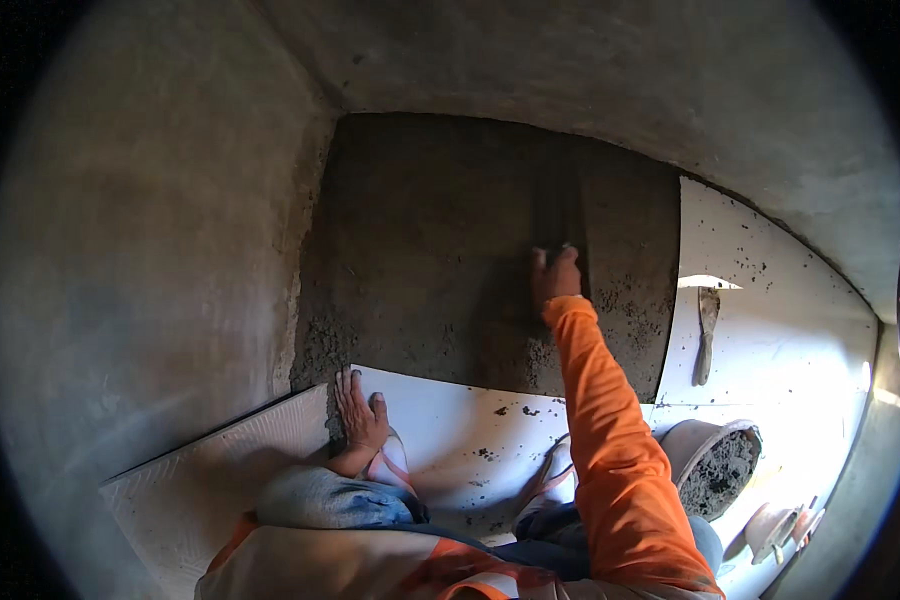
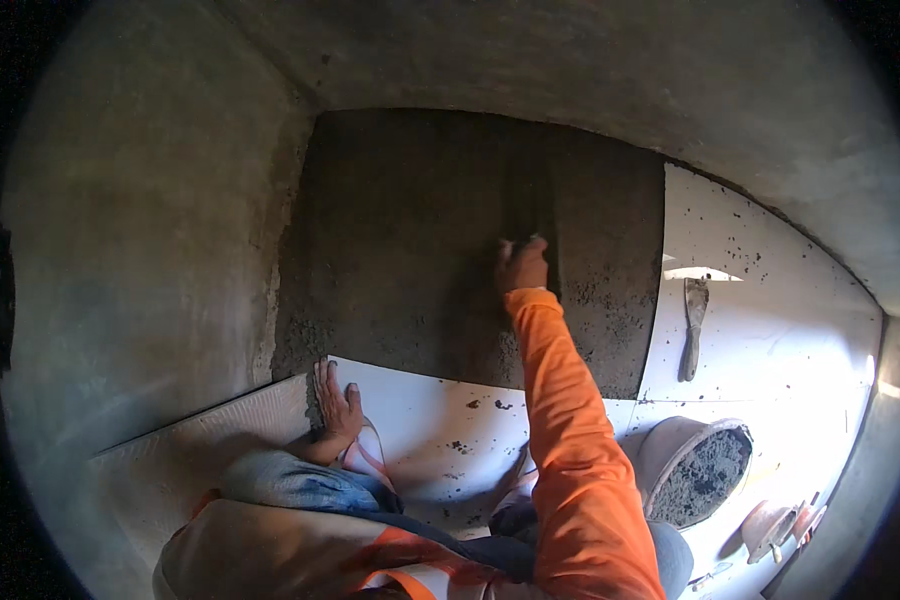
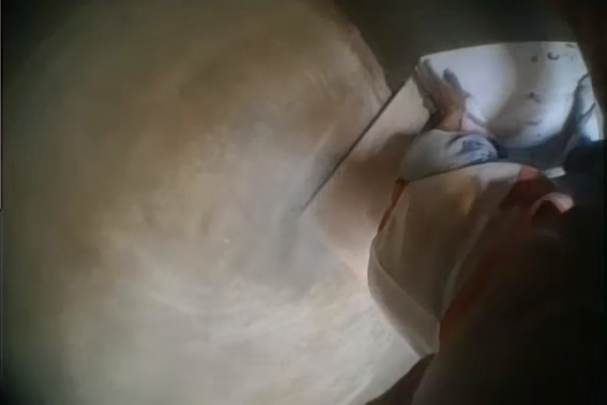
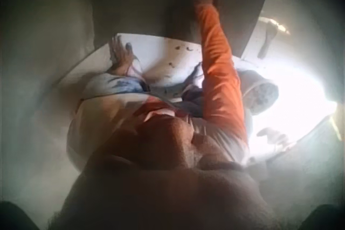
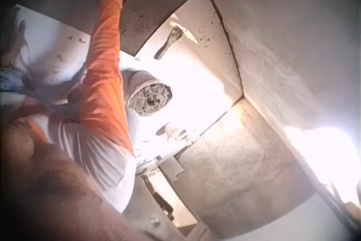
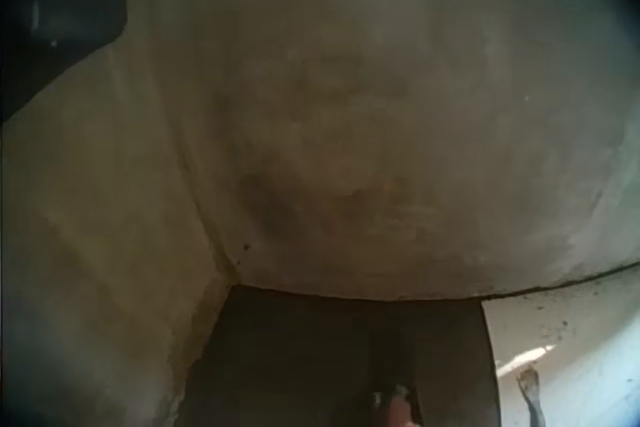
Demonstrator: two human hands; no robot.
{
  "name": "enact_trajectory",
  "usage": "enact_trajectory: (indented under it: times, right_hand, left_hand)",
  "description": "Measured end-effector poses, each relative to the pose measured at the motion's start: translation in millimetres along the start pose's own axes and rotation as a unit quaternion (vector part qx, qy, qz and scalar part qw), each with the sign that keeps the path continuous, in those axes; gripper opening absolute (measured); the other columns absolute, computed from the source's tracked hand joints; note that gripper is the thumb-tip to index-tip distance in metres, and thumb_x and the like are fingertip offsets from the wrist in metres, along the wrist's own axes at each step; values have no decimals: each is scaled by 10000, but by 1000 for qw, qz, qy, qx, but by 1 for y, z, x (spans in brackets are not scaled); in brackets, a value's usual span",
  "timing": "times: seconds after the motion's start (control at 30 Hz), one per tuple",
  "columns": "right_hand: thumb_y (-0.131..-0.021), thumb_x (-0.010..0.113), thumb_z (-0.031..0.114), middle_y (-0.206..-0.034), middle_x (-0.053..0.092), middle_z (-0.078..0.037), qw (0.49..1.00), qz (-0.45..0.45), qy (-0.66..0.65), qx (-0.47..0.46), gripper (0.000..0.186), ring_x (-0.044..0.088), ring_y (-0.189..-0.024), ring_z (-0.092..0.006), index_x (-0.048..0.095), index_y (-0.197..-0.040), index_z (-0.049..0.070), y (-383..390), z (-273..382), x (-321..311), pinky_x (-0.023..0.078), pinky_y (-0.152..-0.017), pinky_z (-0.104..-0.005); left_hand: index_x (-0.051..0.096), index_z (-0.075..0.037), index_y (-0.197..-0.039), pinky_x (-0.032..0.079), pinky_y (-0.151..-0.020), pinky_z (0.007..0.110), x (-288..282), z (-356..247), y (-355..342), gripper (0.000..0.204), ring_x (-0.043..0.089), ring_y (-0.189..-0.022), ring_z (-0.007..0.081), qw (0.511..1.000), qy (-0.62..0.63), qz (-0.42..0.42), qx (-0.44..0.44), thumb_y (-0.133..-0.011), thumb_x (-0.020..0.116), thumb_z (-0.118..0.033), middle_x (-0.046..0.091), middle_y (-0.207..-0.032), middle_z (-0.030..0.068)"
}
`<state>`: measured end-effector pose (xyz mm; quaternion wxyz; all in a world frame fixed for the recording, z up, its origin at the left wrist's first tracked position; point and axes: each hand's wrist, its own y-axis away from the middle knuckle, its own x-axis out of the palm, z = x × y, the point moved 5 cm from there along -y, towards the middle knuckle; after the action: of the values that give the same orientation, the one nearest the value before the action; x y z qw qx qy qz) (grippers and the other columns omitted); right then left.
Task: The person lifts a large ceramic tile and then uses a trowel to spread and level mortar onto the concrete floor. They also handle a putty knife and reach for a bucket of mortar.
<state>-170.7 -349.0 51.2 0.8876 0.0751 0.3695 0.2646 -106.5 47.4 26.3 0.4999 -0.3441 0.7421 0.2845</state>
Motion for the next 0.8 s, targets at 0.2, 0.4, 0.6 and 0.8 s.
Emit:
enact_trajectory:
  times: [0.2,0.4,0.6,0.8]
  right_hand:
    - [-862,553,365,-1095,557,-303,989,126,5,-80,581,531,-1050,-452,380,-1252,-28,14,58,82,414,-929,-462]
    - [-859,563,386,-1069,548,-345,998,55,-34,16,567,531,-1041,-465,378,-1192,-33,-45,25,29,421,-920,-484]
    - [-853,549,490,-1172,524,-306,987,-103,76,98,688,496,-1138,-409,430,-1225,-77,-83,-112,-157,401,-959,-432]
    - [-791,601,558,-1105,555,-316,989,-121,60,55,775,520,-1093,-430,434,-1194,-83,-51,-98,-176,432,-902,-443]
  left_hand:
    - [275,17,-1353,147,-1086,528,8,-1,6,582,214,-1314,442,1000,2,13,23,-885,426,-293,272,-1397,266]
    - [270,33,-1349,144,-1085,536,5,3,7,571,227,-1307,441,999,-3,-30,37,-916,381,-323,284,-1391,268]
    - [267,36,-1347,134,-1086,536,1,-4,-1,582,211,-1314,445,999,-16,-14,49,-930,362,-358,264,-1399,272]
    - [258,30,-1366,124,-1085,540,2,0,3,578,201,-1322,439,998,-49,-5,24,-929,364,-333,256,-1406,269]
